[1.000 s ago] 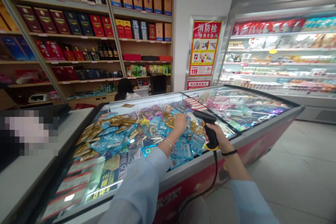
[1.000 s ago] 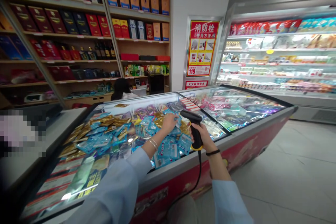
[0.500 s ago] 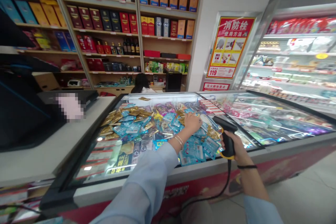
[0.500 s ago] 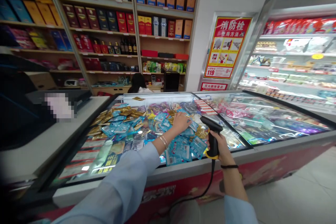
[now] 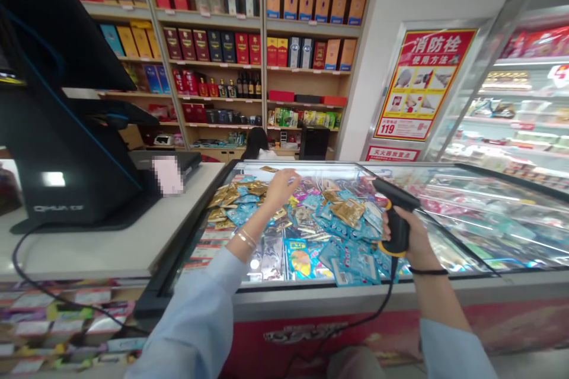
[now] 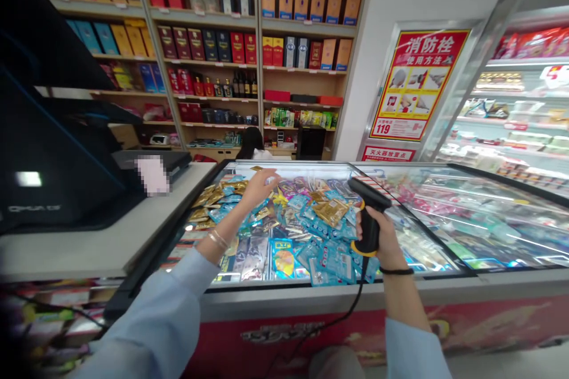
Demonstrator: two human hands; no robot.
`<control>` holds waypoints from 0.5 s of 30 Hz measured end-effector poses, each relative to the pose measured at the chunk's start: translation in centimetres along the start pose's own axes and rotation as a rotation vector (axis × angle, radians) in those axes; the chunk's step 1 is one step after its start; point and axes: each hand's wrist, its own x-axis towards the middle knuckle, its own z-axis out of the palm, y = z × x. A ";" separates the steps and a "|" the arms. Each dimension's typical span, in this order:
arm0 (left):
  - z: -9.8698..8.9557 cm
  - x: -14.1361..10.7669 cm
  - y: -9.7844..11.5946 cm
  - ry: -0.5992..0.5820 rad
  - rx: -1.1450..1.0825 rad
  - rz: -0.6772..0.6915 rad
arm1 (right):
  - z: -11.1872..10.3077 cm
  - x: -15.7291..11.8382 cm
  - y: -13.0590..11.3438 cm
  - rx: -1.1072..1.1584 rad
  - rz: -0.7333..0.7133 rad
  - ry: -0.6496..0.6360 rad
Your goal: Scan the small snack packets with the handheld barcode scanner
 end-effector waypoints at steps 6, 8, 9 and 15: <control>-5.8 -4.8 -8.6 0.128 -0.002 -0.191 | 5.6 1.7 3.6 0.094 0.045 -0.157; -6.2 -6.4 -10.1 0.080 -0.023 -0.243 | 7.4 2.2 5.3 0.119 0.082 -0.188; -6.2 -7.0 -10.7 0.028 -0.034 -0.255 | 8.2 2.4 6.1 0.130 0.102 -0.199; -4.9 -8.9 -12.1 -0.139 0.130 -0.206 | 12.0 3.1 10.7 0.115 0.230 -0.260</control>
